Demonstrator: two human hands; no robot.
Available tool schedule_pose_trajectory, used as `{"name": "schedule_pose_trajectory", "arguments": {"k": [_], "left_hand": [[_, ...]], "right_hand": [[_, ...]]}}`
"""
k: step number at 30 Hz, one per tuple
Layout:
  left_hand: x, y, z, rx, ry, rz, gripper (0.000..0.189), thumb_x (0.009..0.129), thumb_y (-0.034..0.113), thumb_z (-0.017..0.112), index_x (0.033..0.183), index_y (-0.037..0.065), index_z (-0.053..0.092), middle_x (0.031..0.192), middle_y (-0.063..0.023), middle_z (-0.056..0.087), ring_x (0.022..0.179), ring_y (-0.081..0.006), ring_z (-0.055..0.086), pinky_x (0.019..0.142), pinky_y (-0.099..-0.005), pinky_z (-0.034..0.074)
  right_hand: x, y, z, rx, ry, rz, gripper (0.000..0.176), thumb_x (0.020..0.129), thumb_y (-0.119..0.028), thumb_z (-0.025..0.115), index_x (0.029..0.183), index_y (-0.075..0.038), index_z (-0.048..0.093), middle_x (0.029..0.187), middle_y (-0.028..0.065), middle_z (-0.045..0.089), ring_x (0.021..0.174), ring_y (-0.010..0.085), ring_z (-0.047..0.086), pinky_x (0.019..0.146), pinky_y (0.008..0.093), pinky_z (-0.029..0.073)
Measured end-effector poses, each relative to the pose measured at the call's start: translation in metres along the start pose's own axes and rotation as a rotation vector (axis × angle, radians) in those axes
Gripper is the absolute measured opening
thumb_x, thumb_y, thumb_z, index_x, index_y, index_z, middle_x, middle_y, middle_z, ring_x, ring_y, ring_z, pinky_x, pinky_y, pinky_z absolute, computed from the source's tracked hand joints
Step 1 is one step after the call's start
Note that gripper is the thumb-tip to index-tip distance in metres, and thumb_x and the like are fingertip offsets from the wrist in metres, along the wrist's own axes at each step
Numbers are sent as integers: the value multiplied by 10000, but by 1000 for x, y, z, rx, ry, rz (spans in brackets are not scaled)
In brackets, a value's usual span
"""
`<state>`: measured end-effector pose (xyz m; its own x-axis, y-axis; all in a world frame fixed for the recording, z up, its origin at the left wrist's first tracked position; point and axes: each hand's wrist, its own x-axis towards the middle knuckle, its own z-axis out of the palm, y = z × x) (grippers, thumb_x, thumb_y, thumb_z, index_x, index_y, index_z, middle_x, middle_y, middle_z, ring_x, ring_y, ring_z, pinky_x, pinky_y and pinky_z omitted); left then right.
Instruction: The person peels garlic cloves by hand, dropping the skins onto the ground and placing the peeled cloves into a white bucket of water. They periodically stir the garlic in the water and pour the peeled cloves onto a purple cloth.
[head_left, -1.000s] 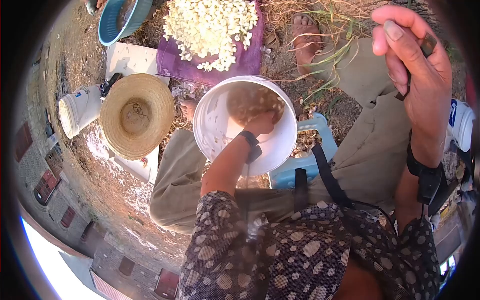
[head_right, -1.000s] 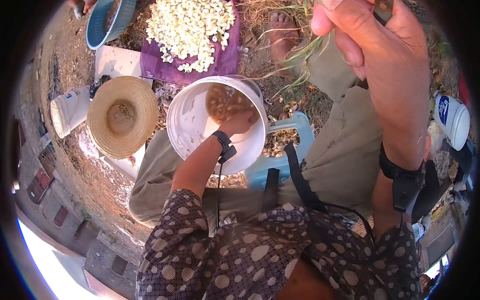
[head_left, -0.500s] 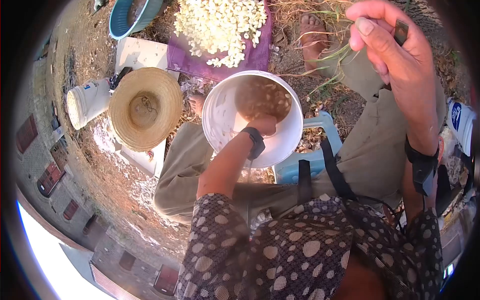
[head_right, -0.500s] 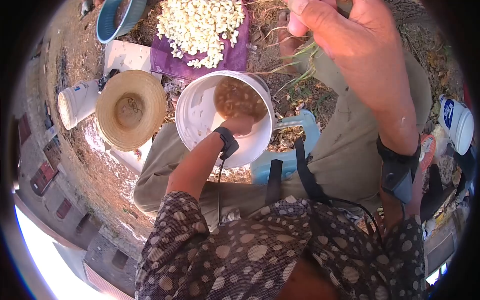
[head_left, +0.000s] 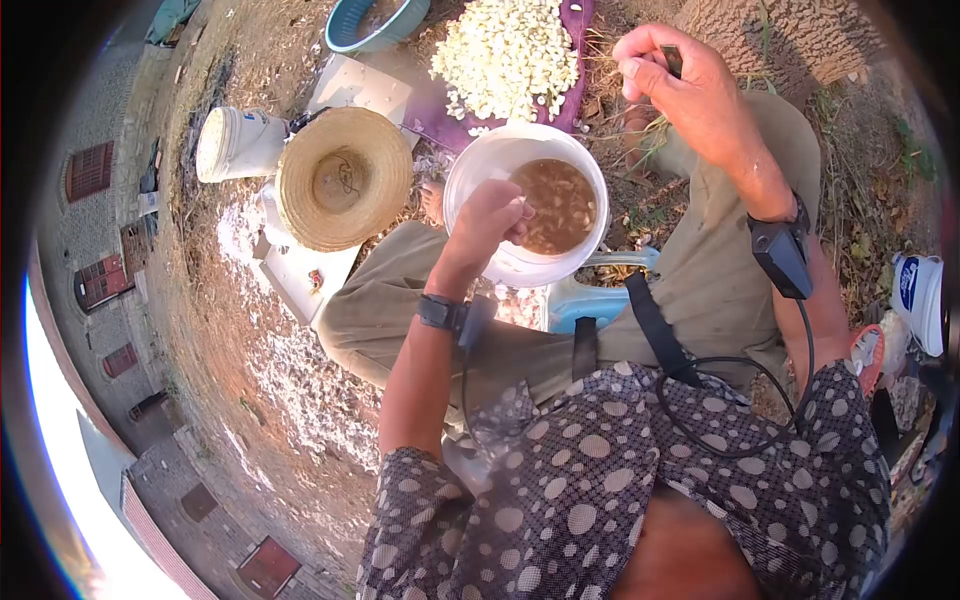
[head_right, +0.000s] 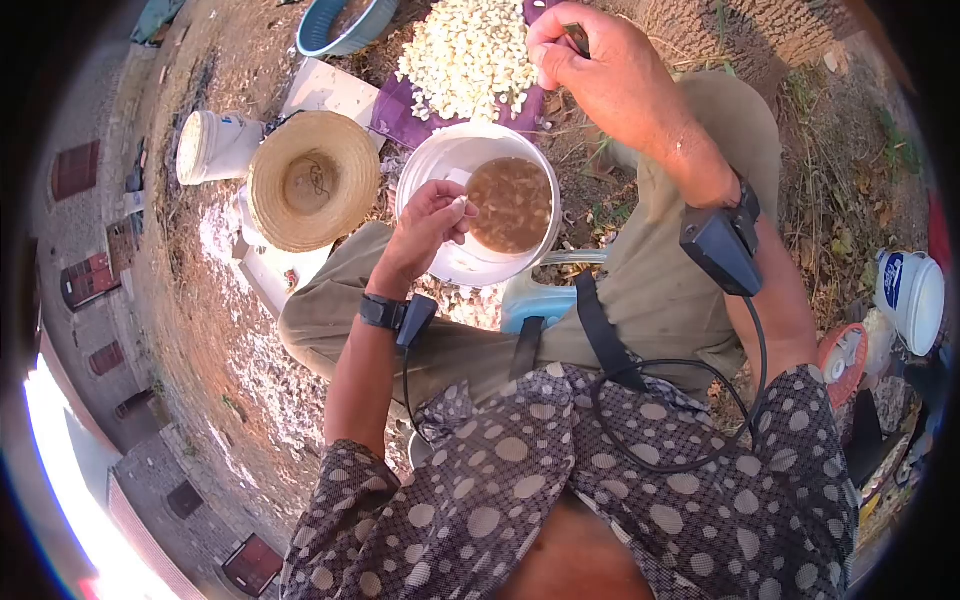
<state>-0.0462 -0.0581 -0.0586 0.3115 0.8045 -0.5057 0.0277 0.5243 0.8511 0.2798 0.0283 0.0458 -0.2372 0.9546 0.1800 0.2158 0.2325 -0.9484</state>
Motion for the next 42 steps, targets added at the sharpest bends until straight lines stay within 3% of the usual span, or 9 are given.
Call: {"name": "schedule_pose_trajectory", "arguments": {"k": [3,5,7,10,14,17,23,35,42], "left_hand": [[-35,28,18,-79,29,167,233,1023,91,632,1236,15,576,1059,-98,704,819,-109,624,740,-282,546],[-51,41,30,-112,47,247,232,1025,87,625,1238,10,577,1058,-99,704,818,-111,625,740,-285,550],[-61,51,43,-134,71,348,243,1027,98,630,1239,-5,571,1019,-103,706,753,-107,625,667,-273,546],[-73,62,57,-83,69,414,249,1046,123,624,1239,-23,563,965,-100,704,643,-97,609,568,-243,515],[-78,65,67,-61,-14,435,215,1068,112,591,1226,-30,559,933,-88,673,640,-82,592,536,-234,493],[-83,71,75,-59,7,383,195,1070,88,571,1223,-33,569,930,-88,669,643,-79,604,532,-240,501],[-72,64,85,1,62,582,185,1050,13,555,1229,-28,570,868,-81,662,617,-76,617,547,-242,521],[-44,51,66,83,135,629,160,1039,-5,556,1198,-19,569,873,-77,639,628,-92,616,554,-256,520],[-43,44,56,180,176,779,135,1025,-39,555,1152,3,565,828,-65,626,592,-95,586,517,-265,475]], "right_hand": [[-19,-25,30,-48,-129,58,158,989,-88,669,1133,-26,643,905,-7,631,834,60,554,745,251,496],[-32,-29,48,-111,-209,-40,210,956,-106,720,1129,-20,639,902,23,644,819,90,577,744,274,498],[-44,-37,64,-85,-292,-65,235,944,-128,743,1128,-23,640,902,37,647,812,103,588,723,286,497],[-59,-51,78,-77,-289,-62,264,938,-217,771,1058,-21,642,801,81,651,736,173,641,681,342,514],[-64,-54,86,-75,-303,-136,261,957,-257,759,994,-31,633,796,104,651,716,195,649,637,354,510],[-67,-41,92,-55,-249,-192,225,994,-241,718,975,-34,631,785,94,648,695,189,651,616,346,508],[-66,-44,101,30,-102,-191,239,1070,-230,613,939,-30,622,743,73,667,671,132,657,593,311,508],[-50,-26,119,120,-113,134,344,1087,-310,586,908,-20,635,694,12,593,624,88,539,601,276,454],[-45,-41,120,690,-243,657,362,1067,-393,605,911,-69,644,651,-60,466,508,27,382,427,236,306]]}}
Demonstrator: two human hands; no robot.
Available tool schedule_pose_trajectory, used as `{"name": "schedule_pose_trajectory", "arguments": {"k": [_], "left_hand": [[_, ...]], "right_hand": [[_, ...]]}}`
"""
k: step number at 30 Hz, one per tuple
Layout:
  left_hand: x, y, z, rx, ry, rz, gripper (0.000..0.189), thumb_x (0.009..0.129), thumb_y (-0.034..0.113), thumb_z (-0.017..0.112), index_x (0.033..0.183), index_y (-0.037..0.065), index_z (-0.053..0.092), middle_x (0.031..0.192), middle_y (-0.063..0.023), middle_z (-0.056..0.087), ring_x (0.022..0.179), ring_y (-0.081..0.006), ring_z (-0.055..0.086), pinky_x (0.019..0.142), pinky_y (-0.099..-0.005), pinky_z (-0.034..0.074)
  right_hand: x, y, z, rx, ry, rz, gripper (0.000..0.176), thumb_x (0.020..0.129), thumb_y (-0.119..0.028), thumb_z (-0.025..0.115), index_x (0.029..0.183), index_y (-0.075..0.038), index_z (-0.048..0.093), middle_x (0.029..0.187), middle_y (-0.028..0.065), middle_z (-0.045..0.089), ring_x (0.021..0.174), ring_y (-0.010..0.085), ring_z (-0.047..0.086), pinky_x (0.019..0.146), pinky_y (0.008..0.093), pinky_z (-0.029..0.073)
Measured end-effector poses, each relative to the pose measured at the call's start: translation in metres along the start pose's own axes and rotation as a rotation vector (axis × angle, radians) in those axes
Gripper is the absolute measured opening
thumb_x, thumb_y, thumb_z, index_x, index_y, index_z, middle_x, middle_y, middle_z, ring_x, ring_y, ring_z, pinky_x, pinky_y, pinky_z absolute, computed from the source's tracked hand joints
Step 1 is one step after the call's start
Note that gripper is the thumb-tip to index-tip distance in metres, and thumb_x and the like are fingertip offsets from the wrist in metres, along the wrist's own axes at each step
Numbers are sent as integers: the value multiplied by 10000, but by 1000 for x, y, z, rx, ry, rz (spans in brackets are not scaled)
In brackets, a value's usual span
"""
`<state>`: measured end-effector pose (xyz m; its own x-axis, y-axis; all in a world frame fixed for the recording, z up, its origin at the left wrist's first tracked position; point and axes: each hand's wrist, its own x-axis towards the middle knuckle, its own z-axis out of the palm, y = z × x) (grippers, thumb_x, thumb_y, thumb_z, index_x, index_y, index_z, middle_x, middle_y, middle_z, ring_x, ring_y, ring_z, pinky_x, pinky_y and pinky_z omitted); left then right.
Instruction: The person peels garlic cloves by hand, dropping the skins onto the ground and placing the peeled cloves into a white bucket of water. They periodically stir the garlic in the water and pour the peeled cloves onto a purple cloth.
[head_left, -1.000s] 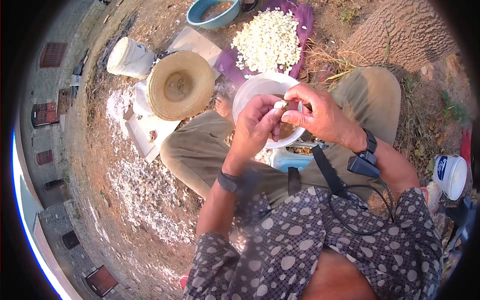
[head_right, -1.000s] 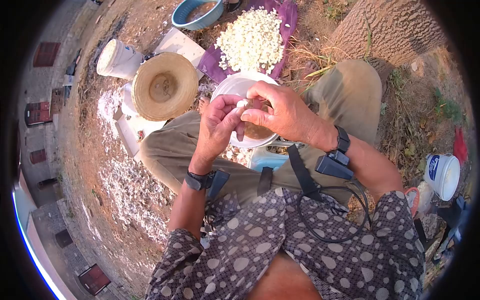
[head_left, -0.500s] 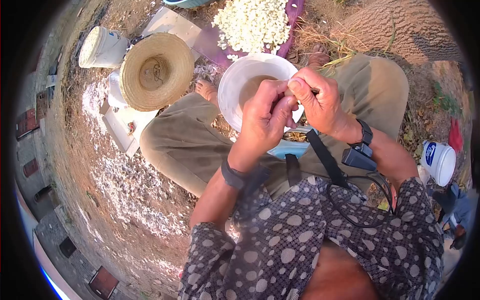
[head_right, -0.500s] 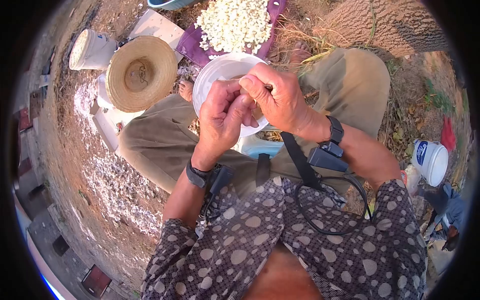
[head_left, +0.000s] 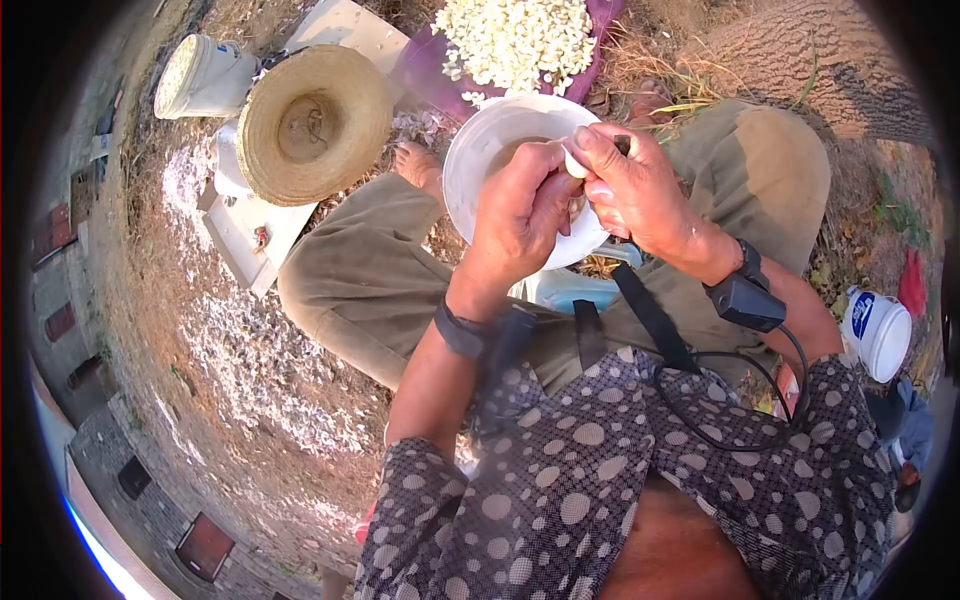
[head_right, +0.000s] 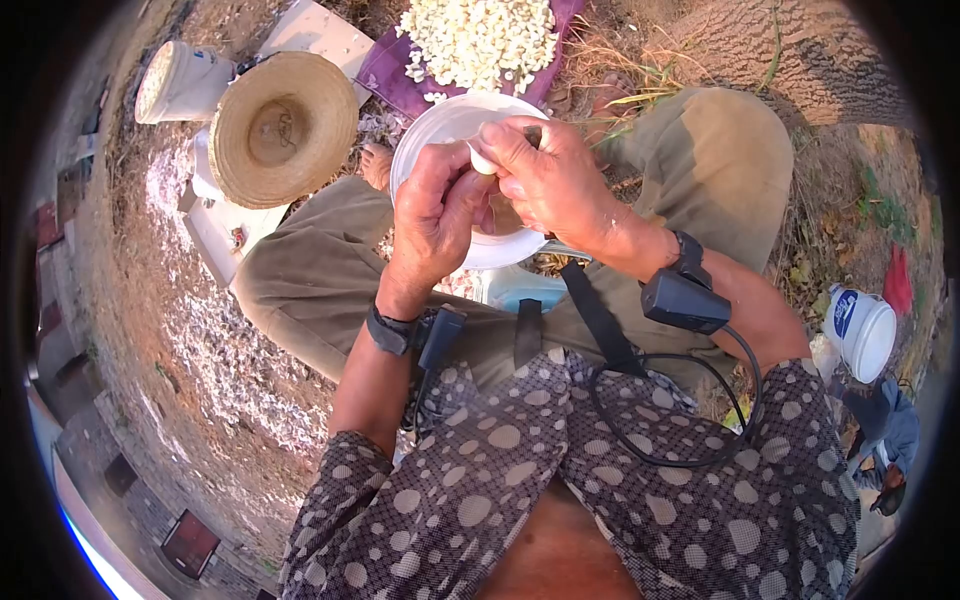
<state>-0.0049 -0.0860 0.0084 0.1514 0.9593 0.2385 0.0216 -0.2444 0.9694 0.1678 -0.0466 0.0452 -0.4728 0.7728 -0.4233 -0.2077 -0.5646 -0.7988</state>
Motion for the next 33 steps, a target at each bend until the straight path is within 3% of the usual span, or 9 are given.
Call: {"name": "schedule_pose_trajectory", "arguments": {"k": [2,5,8,11,16,19,20,28,33], "left_hand": [[-3,-2,2,16,52,-22,117,1021,-40,561,1129,4,558,824,-66,630,596,-91,584,511,-264,470],[1,-1,7,-102,129,-140,104,1017,-32,567,1110,9,547,822,-69,638,604,-80,579,501,-259,456],[-1,-3,5,-191,160,-249,97,995,-7,606,1074,13,554,816,-75,649,630,-89,596,524,-275,467],[-5,-12,2,20,193,-297,107,953,15,656,1022,15,574,799,-84,655,666,-122,627,583,-309,500],[-2,-26,8,258,323,-280,114,901,12,677,979,16,594,763,-87,655,684,-159,665,641,-331,536],[-2,-18,3,71,289,-372,121,904,-3,679,982,15,588,796,-77,667,664,-134,676,602,-298,539],[-4,-22,1,-32,237,-389,129,956,-3,669,1045,9,577,889,-63,698,762,-118,709,628,-257,585],[-12,-10,-18,-609,68,-542,156,973,27,669,1110,43,598,1053,-82,694,914,-160,714,749,-313,639],[-9,-5,-24,-780,61,-619,139,1003,47,613,1141,34,623,1057,-86,696,919,-183,718,773,-346,647]], "right_hand": [[0,-2,3,23,0,41,342,1064,-386,609,917,-80,647,644,-75,433,492,14,335,397,223,259],[17,0,-2,-140,16,-20,328,1052,-339,622,896,-51,636,616,1,519,491,76,443,429,280,351],[34,23,-7,-711,118,-671,302,1033,-284,626,890,-18,611,658,117,607,539,188,559,510,363,448],[29,20,-6,-872,121,-562,289,1021,-257,628,900,2,588,738,177,638,628,278,616,608,414,492],[29,37,-6,-919,146,-513,278,1018,-246,644,914,5,587,728,179,630,643,289,621,611,398,489],[22,36,-6,-897,112,-494,265,1023,-240,652,932,1,589,722,163,637,651,248,633,619,390,501],[20,35,-7,-880,100,-504,263,1026,-239,650,933,0,590,722,155,640,652,237,631,621,385,503],[9,31,-10,-890,-35,-610,144,1006,-148,660,980,-27,586,792,118,664,664,210,614,622,363,506],[7,17,-12,-1063,-119,-625,118,943,-81,659,949,-46,546,790,117,621,669,291,623,611,399,503]]}}
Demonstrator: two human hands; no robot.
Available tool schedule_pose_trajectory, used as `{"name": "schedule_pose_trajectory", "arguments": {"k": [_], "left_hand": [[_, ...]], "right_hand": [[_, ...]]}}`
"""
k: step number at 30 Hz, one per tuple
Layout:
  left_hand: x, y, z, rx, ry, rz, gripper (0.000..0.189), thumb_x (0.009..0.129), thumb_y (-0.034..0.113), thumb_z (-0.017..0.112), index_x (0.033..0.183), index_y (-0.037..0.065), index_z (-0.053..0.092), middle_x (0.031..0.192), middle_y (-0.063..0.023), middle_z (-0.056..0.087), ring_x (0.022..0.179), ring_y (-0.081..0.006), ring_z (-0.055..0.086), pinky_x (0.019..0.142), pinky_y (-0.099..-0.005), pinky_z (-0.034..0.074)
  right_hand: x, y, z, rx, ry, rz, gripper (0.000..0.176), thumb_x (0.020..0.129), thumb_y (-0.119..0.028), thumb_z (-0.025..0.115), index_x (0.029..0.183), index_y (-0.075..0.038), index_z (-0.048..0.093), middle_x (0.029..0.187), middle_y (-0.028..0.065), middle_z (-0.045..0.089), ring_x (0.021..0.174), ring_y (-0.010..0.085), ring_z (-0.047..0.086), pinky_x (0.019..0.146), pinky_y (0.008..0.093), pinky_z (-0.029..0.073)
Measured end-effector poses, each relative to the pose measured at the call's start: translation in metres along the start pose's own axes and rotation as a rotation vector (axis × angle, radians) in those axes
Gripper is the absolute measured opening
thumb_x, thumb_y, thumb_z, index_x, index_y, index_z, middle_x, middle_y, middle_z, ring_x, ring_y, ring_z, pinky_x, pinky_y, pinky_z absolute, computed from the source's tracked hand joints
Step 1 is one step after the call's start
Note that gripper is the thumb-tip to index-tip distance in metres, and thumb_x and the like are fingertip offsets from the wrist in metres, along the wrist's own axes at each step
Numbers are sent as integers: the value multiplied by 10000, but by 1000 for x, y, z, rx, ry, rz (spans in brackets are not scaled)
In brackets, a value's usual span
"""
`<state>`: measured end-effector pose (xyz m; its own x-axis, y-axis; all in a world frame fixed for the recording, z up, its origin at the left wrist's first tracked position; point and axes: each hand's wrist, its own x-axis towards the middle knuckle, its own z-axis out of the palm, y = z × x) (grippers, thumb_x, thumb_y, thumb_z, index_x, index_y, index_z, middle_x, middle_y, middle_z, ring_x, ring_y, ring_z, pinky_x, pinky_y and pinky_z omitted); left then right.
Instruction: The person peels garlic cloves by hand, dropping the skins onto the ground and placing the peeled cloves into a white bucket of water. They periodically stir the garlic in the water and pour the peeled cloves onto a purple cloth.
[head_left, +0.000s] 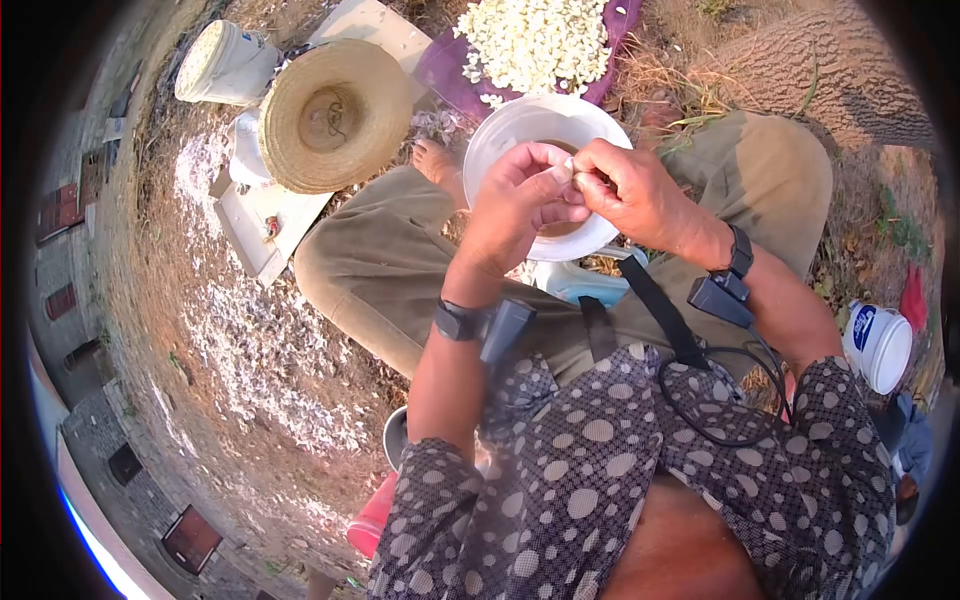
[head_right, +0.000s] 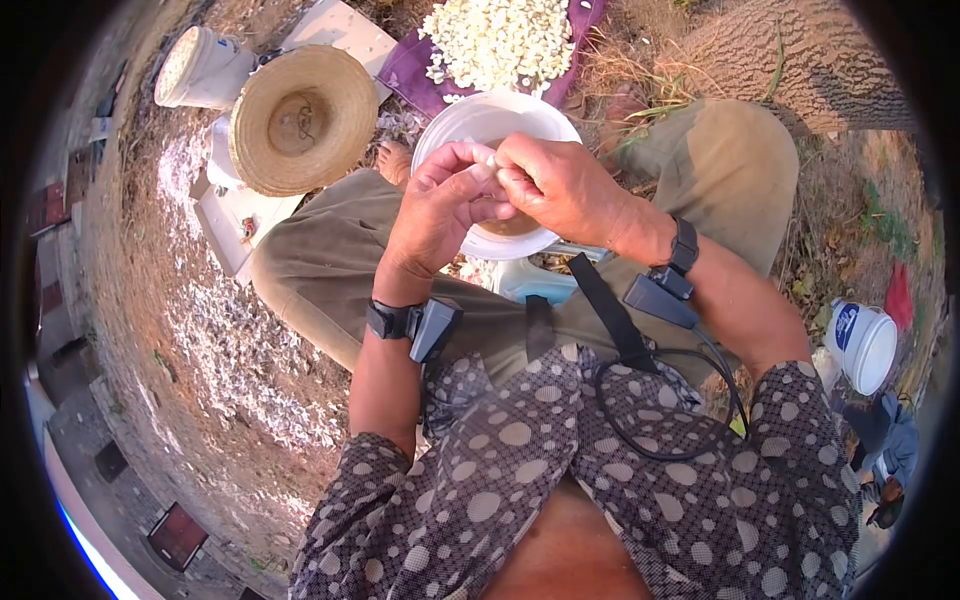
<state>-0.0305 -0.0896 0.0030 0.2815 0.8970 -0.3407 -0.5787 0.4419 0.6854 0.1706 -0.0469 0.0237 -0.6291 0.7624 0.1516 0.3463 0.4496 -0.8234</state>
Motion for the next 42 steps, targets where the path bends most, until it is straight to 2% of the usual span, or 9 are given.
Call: {"name": "schedule_pose_trajectory", "arguments": {"k": [7,10,14,19,28,34,37,40,42], "left_hand": [[7,-9,5,93,119,-58,131,1009,44,565,1121,20,627,983,-82,688,860,-172,703,727,-339,629],[11,-15,3,62,173,1,125,1007,32,547,1111,25,616,964,-66,667,798,-139,647,679,-315,567],[15,-12,10,-11,300,193,115,1016,38,537,1115,34,594,1004,-51,641,776,-102,559,659,-287,476],[12,-21,14,153,201,286,117,1043,75,529,1133,25,586,1027,-43,647,760,-73,547,660,-265,479],[7,-28,28,557,219,426,93,1033,43,567,1111,-2,592,978,-55,678,685,-47,587,597,-224,508],[7,-28,23,789,270,595,87,1018,20,579,1092,-8,614,924,-29,677,658,-25,555,548,-210,455],[6,-29,21,767,263,550,91,1012,12,581,1088,-8,626,884,-18,674,644,-21,544,544,-206,438],[0,-22,25,688,259,455,105,985,-11,589,1081,-12,632,949,-88,700,825,-114,683,702,-276,550],[0,-23,25,681,257,466,107,984,-11,592,1082,-11,635,935,-84,694,800,-108,671,690,-274,545]], "right_hand": [[-4,6,0,-62,-12,-144,118,936,-54,633,924,-57,515,793,119,596,681,323,617,612,417,499],[-8,5,-7,48,-64,20,89,951,-56,621,942,-51,533,794,118,595,665,306,588,623,395,502],[-12,10,-5,242,8,191,80,971,-90,628,1023,-39,593,759,45,578,665,169,553,630,329,476],[-10,8,-5,480,-48,478,153,991,-152,625,1058,-17,649,748,-29,562,719,42,505,643,274,448],[-7,10,-1,355,42,431,199,994,-134,554,1050,4,686,727,54,656,670,87,580,616,316,476],[-7,6,0,317,41,413,233,1007,-150,546,1089,8,696,713,81,664,651,114,606,621,341,499],[-8,5,-4,317,-1,421,245,1015,-160,538,1099,10,693,731,81,670,678,115,617,642,340,506],[-8,2,-6,360,-23,451,252,1022,-172,531,1096,13,685,742,78,668,696,117,617,653,338,505],[-8,1,-7,384,-29,462,252,1027,-181,526,1086,10,681,741,75,662,699,122,614,653,339,501]]}}
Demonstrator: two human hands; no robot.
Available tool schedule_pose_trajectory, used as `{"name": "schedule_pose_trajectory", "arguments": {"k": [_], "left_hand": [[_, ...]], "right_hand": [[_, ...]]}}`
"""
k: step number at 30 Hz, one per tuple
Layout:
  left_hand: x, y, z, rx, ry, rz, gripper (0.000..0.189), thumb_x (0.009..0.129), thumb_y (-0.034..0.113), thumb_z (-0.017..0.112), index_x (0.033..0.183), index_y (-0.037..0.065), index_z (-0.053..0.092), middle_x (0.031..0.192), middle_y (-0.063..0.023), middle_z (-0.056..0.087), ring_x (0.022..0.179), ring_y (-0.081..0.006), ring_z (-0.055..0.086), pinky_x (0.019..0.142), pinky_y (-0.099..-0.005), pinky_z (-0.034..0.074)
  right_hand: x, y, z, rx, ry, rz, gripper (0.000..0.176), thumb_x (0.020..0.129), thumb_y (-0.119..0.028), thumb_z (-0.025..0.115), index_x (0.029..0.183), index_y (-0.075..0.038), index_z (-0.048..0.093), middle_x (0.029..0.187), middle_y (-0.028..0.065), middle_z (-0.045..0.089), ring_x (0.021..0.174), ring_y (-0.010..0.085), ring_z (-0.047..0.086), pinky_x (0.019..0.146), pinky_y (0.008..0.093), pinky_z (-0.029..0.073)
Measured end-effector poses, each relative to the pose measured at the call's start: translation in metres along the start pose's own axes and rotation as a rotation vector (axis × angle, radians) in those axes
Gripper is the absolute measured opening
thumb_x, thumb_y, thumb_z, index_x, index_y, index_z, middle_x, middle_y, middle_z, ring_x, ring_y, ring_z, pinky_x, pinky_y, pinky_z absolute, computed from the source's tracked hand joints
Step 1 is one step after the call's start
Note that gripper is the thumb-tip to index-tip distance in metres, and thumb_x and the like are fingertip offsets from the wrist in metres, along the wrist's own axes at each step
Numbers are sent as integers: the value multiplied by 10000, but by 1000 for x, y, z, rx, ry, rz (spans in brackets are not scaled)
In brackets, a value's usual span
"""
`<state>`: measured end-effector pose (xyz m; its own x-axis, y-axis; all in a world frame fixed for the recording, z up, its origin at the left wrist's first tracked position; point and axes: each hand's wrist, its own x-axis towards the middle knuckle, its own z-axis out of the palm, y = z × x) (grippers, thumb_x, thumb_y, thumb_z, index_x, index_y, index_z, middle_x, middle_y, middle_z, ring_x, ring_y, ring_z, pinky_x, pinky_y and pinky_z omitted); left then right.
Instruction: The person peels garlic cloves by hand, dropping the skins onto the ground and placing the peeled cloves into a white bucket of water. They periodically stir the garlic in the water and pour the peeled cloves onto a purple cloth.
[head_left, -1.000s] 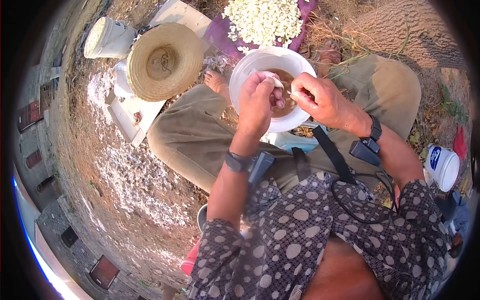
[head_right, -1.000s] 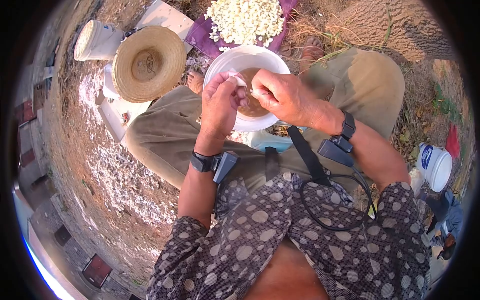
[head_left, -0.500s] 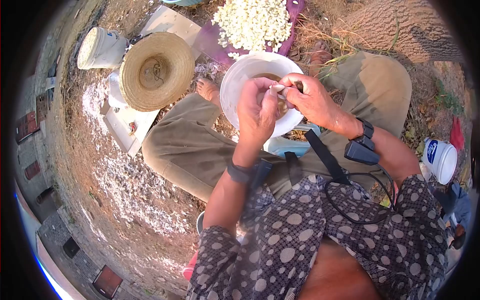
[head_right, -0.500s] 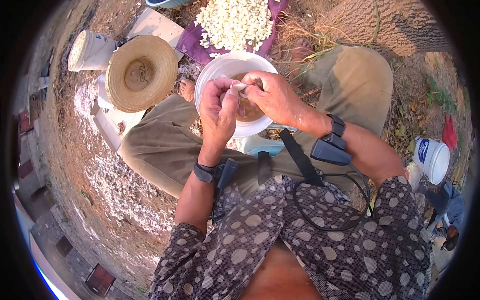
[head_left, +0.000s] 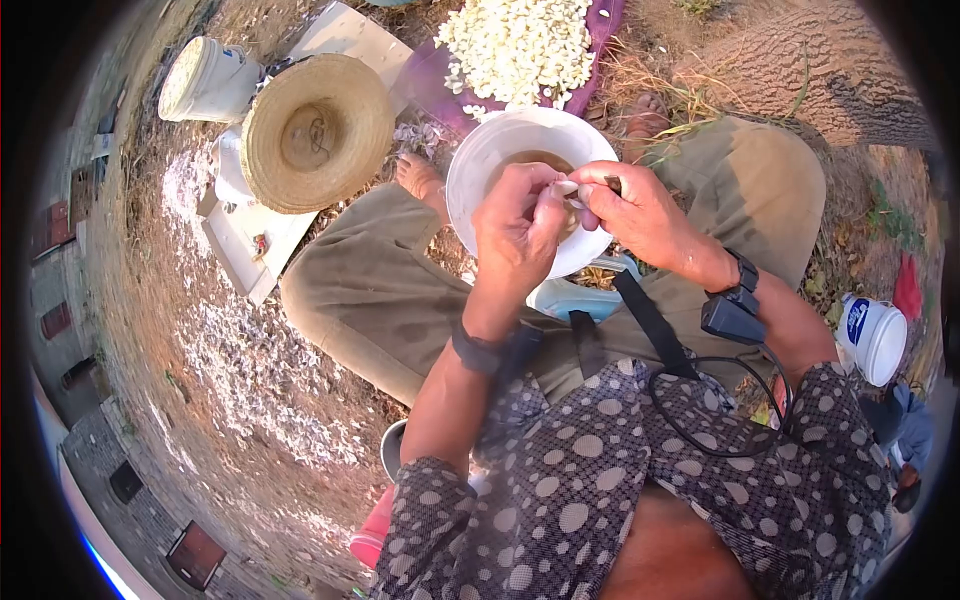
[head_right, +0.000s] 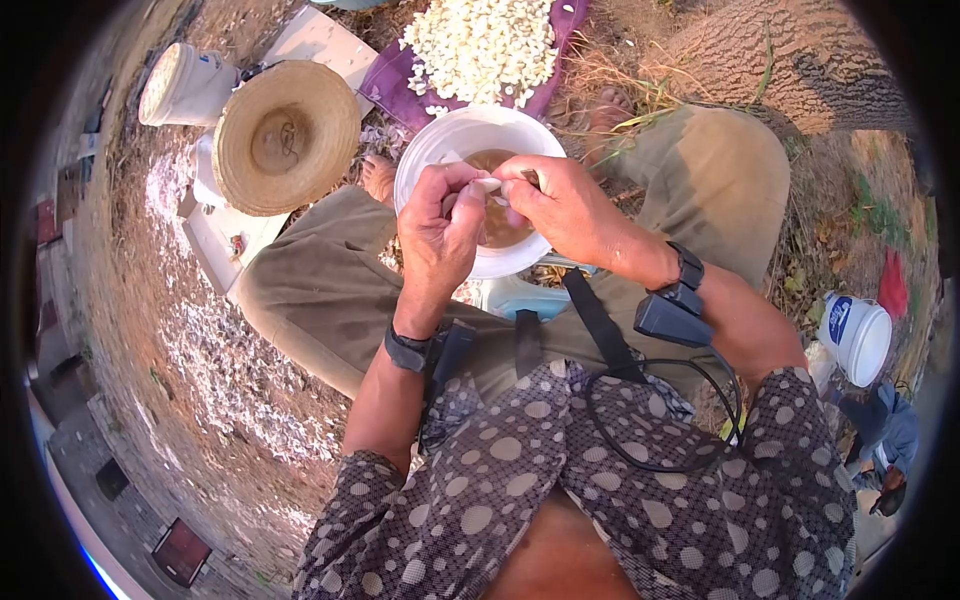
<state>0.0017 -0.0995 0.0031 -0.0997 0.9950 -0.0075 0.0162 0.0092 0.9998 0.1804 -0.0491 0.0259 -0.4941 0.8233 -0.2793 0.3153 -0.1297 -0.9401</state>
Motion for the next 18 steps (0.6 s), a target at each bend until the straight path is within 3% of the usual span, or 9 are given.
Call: {"name": "schedule_pose_trajectory", "arguments": {"k": [5,7,11,14,16,18], "left_hand": [[-1,-4,1,73,-8,71,99,983,-16,596,1072,-8,637,897,-66,677,719,-97,632,652,-269,528],[-2,-8,2,50,-15,79,96,978,-20,603,1068,-8,635,882,-58,669,690,-93,618,633,-266,518],[-6,-8,1,-181,-46,-60,108,1018,30,574,1113,5,617,857,-28,646,649,-60,565,568,-236,466],[-4,-9,-1,-469,-74,-206,131,1051,69,531,1142,17,610,833,-2,616,619,-40,514,523,-222,430],[-3,-8,3,-581,-44,-281,154,1071,82,498,1148,24,618,810,21,581,602,-30,478,496,-222,424],[-2,-8,11,-427,30,-165,152,1081,98,503,1160,36,617,827,21,581,614,-26,483,493,-218,419]], "right_hand": [[0,-4,-2,-93,3,-33,235,1034,-190,526,1055,-4,670,719,86,633,692,133,613,635,348,491],[0,-3,-3,-138,11,-64,208,1022,-155,529,1047,6,657,699,66,584,664,114,542,607,333,457],[2,-3,1,-280,54,-196,151,992,-111,545,1010,6,639,677,116,554,611,135,507,568,351,438],[2,-10,1,-322,50,-237,135,978,-123,583,990,0,634,724,209,612,601,300,575,603,408,504],[6,-10,3,-307,54,-259,117,976,-106,582,985,-2,634,732,214,609,609,324,576,602,405,502],[9,-11,6,-307,68,-262,106,976,-95,579,978,-3,632,738,220,604,614,343,570,600,404,500]]}}
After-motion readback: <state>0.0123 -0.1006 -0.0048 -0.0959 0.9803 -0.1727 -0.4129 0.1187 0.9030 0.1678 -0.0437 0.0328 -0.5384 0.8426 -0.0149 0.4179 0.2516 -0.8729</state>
